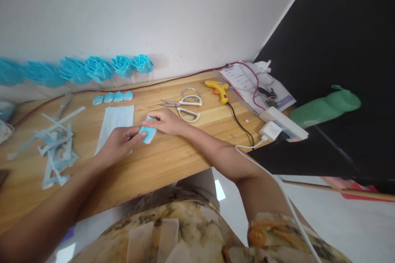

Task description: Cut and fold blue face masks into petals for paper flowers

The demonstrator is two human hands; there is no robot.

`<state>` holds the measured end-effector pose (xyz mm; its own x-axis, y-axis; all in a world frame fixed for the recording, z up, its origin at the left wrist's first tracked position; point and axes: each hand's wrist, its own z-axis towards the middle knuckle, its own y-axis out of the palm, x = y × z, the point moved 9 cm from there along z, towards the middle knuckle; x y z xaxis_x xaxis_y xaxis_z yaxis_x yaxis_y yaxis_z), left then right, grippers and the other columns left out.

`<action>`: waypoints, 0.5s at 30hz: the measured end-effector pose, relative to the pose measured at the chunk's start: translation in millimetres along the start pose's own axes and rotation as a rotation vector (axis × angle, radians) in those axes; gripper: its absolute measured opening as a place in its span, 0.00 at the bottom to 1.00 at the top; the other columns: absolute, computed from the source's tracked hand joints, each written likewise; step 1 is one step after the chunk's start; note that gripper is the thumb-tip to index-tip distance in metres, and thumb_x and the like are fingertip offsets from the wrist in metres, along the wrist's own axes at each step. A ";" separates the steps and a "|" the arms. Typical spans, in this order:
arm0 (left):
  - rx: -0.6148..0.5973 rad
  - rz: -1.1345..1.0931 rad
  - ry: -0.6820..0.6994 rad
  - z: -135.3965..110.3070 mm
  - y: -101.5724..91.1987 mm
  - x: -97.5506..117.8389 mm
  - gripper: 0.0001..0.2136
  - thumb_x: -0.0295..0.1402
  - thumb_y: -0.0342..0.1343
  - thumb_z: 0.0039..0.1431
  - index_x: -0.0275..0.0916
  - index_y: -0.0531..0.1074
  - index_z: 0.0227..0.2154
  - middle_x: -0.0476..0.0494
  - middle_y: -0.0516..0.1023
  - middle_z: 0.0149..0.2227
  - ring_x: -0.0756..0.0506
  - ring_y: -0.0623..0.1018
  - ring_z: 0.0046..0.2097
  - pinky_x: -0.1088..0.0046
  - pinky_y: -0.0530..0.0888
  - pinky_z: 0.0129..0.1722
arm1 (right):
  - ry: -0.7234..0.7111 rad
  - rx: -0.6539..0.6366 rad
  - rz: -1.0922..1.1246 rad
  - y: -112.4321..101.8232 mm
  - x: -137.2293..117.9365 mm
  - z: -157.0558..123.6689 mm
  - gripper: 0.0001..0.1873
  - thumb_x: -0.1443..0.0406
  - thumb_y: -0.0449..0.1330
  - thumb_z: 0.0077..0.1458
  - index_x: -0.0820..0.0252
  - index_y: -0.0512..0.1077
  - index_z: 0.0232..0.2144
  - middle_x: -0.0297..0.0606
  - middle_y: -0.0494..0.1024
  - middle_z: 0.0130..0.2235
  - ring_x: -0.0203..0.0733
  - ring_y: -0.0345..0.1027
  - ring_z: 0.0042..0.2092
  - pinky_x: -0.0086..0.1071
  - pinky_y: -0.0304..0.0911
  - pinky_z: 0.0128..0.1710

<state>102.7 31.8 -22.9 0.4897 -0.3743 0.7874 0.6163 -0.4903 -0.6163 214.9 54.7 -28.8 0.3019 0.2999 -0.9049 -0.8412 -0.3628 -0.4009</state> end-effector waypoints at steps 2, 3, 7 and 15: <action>-0.035 -0.007 0.000 0.4 2.6 0.8 0.20 0.46 0.48 0.62 0.39 0.56 0.20 0.53 0.53 0.22 0.51 0.56 0.26 0.73 0.54 0.27 | -0.001 -0.005 -0.019 0.9 -2.1 -0.1 0.27 0.45 0.58 0.58 0.60 0.65 0.21 0.27 0.60 0.22 0.31 0.53 0.27 0.29 0.47 0.28; -0.047 -0.013 -0.002 0.7 3.6 1.0 0.20 0.46 0.48 0.62 0.39 0.55 0.20 0.53 0.53 0.22 0.51 0.56 0.26 0.73 0.54 0.27 | 0.000 -0.004 -0.021 1.0 -2.6 0.1 0.27 0.45 0.58 0.58 0.60 0.64 0.21 0.27 0.59 0.22 0.31 0.52 0.27 0.30 0.46 0.28; -0.024 -0.036 -0.011 1.8 2.9 0.1 0.20 0.47 0.48 0.61 0.40 0.54 0.20 0.53 0.52 0.21 0.51 0.56 0.26 0.73 0.55 0.26 | 0.016 0.009 0.044 0.5 0.1 1.8 0.27 0.45 0.59 0.57 0.60 0.62 0.20 0.26 0.58 0.22 0.30 0.50 0.26 0.30 0.44 0.27; 0.027 -0.042 -0.068 -0.6 0.6 -8.5 0.20 0.48 0.48 0.62 0.38 0.62 0.21 0.52 0.57 0.21 0.50 0.59 0.27 0.73 0.57 0.27 | 0.102 0.022 0.322 -0.4 9.3 0.8 0.21 0.49 0.65 0.53 0.61 0.74 0.29 0.28 0.70 0.26 0.31 0.60 0.29 0.28 0.56 0.30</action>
<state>98.6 34.2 -30.0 0.5031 -0.2988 0.8110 0.6532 -0.4829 -0.5832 217.7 58.4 -37.0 0.0611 0.0828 -0.9947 -0.9098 -0.4053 -0.0896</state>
